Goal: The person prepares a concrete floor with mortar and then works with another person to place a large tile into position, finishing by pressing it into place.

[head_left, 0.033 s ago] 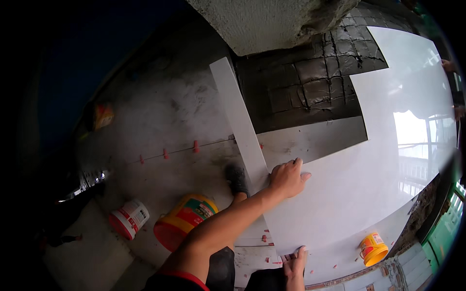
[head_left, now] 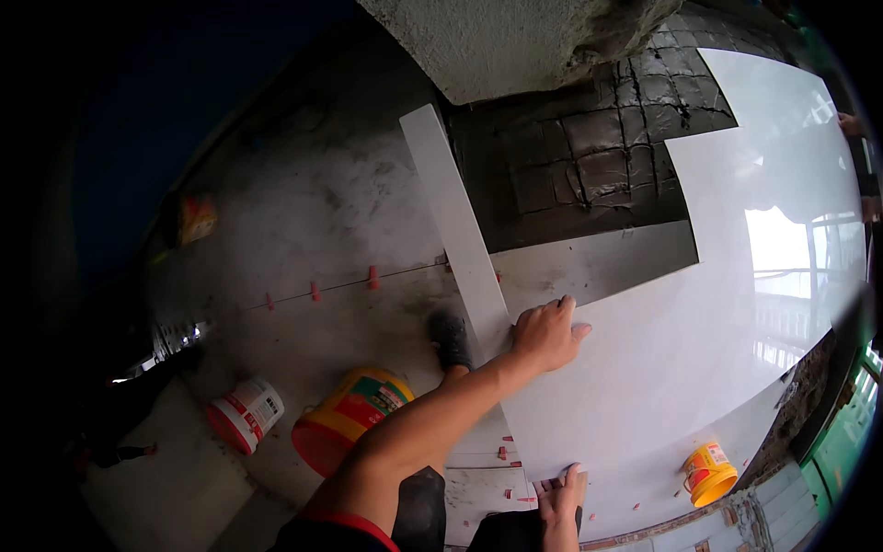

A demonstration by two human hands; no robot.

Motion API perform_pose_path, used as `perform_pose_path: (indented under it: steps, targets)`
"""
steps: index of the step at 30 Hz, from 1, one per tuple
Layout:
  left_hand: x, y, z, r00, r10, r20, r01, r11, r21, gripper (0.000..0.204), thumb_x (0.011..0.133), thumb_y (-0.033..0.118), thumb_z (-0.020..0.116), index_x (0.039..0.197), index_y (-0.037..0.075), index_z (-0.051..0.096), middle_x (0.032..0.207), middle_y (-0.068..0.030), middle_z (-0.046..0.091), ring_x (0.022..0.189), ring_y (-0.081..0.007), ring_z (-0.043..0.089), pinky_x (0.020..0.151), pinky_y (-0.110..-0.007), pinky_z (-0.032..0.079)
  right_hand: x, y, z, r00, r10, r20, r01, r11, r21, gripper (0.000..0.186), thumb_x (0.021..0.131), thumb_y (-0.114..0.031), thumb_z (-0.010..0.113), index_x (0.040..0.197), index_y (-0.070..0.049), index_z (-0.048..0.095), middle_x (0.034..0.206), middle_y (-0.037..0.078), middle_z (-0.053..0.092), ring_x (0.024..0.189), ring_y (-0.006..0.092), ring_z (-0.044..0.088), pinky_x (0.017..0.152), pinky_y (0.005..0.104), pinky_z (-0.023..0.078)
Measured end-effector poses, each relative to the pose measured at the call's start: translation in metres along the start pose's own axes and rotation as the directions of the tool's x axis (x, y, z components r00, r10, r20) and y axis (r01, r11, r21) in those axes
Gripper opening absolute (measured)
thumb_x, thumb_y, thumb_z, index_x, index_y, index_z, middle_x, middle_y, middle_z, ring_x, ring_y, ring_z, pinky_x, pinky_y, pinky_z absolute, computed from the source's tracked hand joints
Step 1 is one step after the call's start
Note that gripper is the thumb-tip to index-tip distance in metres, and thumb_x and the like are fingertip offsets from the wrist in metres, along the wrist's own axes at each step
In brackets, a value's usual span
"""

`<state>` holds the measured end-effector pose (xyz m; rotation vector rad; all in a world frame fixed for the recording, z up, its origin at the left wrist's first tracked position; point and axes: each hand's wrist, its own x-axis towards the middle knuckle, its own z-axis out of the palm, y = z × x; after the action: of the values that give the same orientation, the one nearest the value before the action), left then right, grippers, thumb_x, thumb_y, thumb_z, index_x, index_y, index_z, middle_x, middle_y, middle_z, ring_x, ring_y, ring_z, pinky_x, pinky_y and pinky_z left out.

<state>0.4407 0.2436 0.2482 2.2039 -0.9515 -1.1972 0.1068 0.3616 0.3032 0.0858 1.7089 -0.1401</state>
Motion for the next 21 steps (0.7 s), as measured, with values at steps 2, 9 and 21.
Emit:
perform_pose_path:
  steps: [2, 9, 21]
  targets:
    - [0.009, -0.009, 0.0, 0.999, -0.045, 0.015, 0.045, 0.999, 0.0, 0.039, 0.085, 0.032, 0.06, 0.097, -0.003, 0.05, 0.088, -0.0226, 0.063, 0.083, -0.0409, 0.061, 0.072, -0.049, 0.048, 0.015, 0.0, 0.008, 0.999, 0.021, 0.031, -0.02, 1.0, -0.015, 0.088, 0.083, -0.063, 0.053, 0.142, -0.005, 0.023, 0.142, 0.016, 0.029, 0.131, 0.035, 0.032, 0.108, 0.0496, 0.032]
    - [0.04, -0.043, 0.004, 0.996, -0.022, 0.085, 0.023, 1.0, -0.007, 0.037, 0.086, 0.033, 0.059, 0.093, -0.003, 0.05, 0.085, -0.0241, 0.063, 0.08, -0.0429, 0.061, 0.07, -0.051, 0.047, 0.037, -0.011, 0.043, 0.997, 0.076, 0.006, -0.076, 0.995, -0.067, 0.087, 0.085, -0.063, 0.051, 0.145, -0.01, 0.018, 0.146, 0.017, 0.022, 0.133, 0.0356, 0.028, 0.108, 0.0508, 0.03]
    - [0.089, -0.128, -0.001, 0.994, 0.017, 0.105, -0.013, 0.999, -0.044, 0.04, 0.087, 0.034, 0.056, 0.099, -0.004, 0.053, 0.088, -0.0227, 0.065, 0.085, -0.0391, 0.064, 0.074, -0.048, 0.051, 0.104, -0.026, 0.105, 0.951, 0.309, 0.02, -0.288, 0.905, -0.313, 0.075, 0.086, -0.058, 0.053, 0.143, -0.016, 0.027, 0.149, 0.015, 0.021, 0.138, 0.0366, 0.017, 0.11, 0.0472, 0.027]
